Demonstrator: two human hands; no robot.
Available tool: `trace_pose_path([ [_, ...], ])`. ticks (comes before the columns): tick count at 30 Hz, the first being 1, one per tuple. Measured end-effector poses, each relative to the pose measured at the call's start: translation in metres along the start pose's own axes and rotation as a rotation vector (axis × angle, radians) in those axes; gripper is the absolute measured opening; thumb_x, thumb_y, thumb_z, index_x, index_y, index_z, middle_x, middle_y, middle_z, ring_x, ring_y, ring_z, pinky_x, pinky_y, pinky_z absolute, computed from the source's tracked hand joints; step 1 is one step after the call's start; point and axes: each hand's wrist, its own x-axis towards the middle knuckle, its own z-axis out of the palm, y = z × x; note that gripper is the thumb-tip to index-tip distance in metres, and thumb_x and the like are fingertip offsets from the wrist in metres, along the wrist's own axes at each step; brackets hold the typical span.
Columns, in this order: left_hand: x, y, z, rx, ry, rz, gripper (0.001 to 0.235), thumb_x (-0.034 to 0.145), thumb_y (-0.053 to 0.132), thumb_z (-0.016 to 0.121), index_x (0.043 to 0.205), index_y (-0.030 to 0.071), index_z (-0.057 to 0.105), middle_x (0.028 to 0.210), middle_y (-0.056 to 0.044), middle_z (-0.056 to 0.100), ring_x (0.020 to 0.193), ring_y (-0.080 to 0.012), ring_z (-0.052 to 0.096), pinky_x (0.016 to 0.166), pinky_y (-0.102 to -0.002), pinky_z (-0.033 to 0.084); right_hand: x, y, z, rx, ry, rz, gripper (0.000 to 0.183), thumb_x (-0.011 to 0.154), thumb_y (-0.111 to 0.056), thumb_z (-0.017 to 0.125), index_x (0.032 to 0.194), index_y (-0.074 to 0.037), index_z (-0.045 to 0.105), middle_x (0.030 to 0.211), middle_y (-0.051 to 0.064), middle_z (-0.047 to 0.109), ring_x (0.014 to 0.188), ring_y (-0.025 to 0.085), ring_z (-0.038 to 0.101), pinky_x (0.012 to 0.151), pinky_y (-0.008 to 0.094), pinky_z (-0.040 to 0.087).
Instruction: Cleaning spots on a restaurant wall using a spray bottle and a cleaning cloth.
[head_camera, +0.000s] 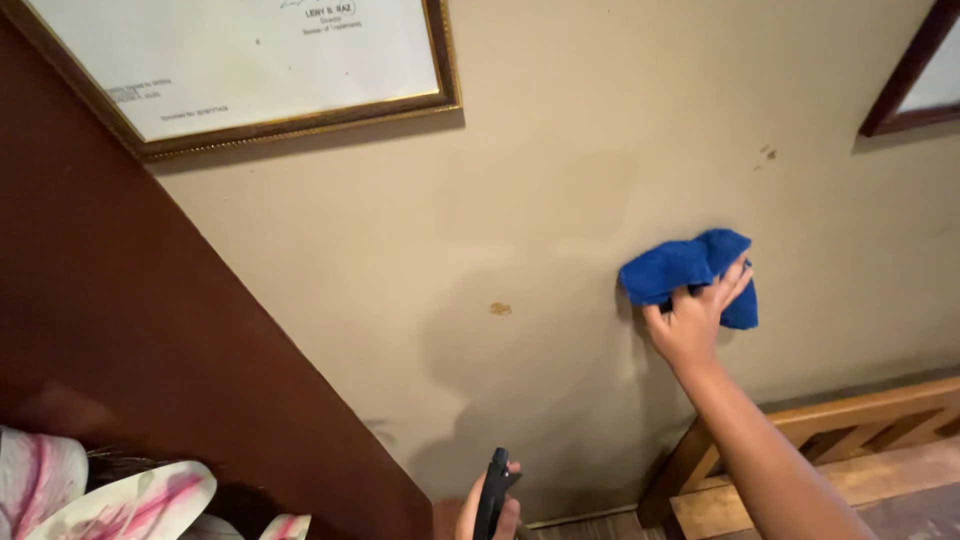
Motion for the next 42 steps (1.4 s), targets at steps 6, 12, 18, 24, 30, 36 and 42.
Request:
trace_pose_path([
  [6, 0.002, 0.046, -0.010, -0.063, 0.012, -0.409, 0.052, 0.088, 0.023, 0.069, 0.140, 0.014, 0.064, 0.111, -0.001, 0.079, 0.068, -0.0066, 0.071, 0.068, -0.021, 0.056, 0.004, -0.008, -0.008, -0.027, -0.010, -0.061, 0.044, 0.085, -0.032, 0.074, 0.117, -0.003, 0.073, 0.159, 0.023, 0.041, 0.156, 0.058, 0.013, 0.125, 0.075, 0.008],
  [12, -0.008, 0.071, 0.003, 0.051, 0.105, -0.007, 0.043, 0.096, 0.024, 0.071, 0.133, 0.002, 0.066, 0.118, -0.010, 0.079, 0.104, -0.0117, 0.070, 0.093, -0.028, 0.049, 0.000, -0.004, -0.006, -0.011, 0.017, -0.090, 0.047, 0.087, -0.028, 0.072, 0.126, -0.001, 0.072, 0.157, 0.028, 0.040, 0.155, 0.057, 0.016, 0.125, 0.075, 0.011],
  [18, -0.020, 0.053, 0.007, 0.200, 0.139, -0.408, 0.046, 0.078, 0.020, 0.072, 0.122, 0.010, 0.066, 0.097, -0.003, 0.071, 0.075, -0.0113, 0.062, 0.081, -0.023, 0.048, -0.006, 0.010, 0.016, -0.040, 0.121, -0.117, 0.045, 0.085, -0.028, 0.071, 0.121, -0.001, 0.072, 0.156, 0.033, 0.036, 0.153, 0.055, 0.018, 0.124, 0.075, 0.013],
  [24, -0.020, 0.076, 0.002, 0.321, 0.183, -0.044, 0.040, 0.079, 0.011, 0.077, 0.119, 0.008, 0.075, 0.102, -0.006, 0.080, 0.089, -0.0181, 0.070, 0.090, -0.030, 0.050, -0.009, 0.008, 0.021, -0.068, 0.141, -0.117, 0.048, 0.084, -0.028, 0.070, 0.124, -0.002, 0.073, 0.154, 0.028, 0.041, 0.150, 0.053, 0.024, 0.124, 0.075, 0.015],
  [30, -0.002, 0.092, 0.015, 0.194, 0.135, -0.156, 0.045, 0.084, 0.013, 0.075, 0.128, 0.006, 0.069, 0.115, -0.006, 0.079, 0.094, -0.0148, 0.071, 0.093, -0.029, 0.052, -0.011, 0.007, 0.027, -0.051, 0.204, -0.100, 0.050, 0.084, -0.028, 0.070, 0.127, -0.004, 0.074, 0.156, 0.029, 0.039, 0.149, 0.053, 0.025, 0.123, 0.076, 0.016],
  [36, 0.017, 0.115, 0.029, 0.025, 0.071, -0.211, 0.047, 0.086, 0.015, 0.076, 0.130, 0.001, 0.065, 0.118, -0.008, 0.078, 0.090, -0.0119, 0.068, 0.087, -0.028, 0.053, -0.012, 0.016, 0.035, -0.022, 0.217, -0.115, 0.046, 0.085, -0.031, 0.072, 0.123, -0.006, 0.075, 0.157, 0.031, 0.034, 0.148, 0.054, 0.025, 0.121, 0.078, 0.016],
  [42, 0.024, 0.147, 0.031, 0.015, 0.035, -0.187, 0.048, 0.087, 0.018, 0.076, 0.130, 0.002, 0.064, 0.113, -0.006, 0.076, 0.082, -0.0121, 0.065, 0.083, -0.028, 0.054, -0.014, 0.014, 0.037, -0.017, 0.240, -0.131, 0.046, 0.084, -0.030, 0.072, 0.123, -0.007, 0.076, 0.159, 0.028, 0.033, 0.149, 0.054, 0.024, 0.120, 0.078, 0.015],
])
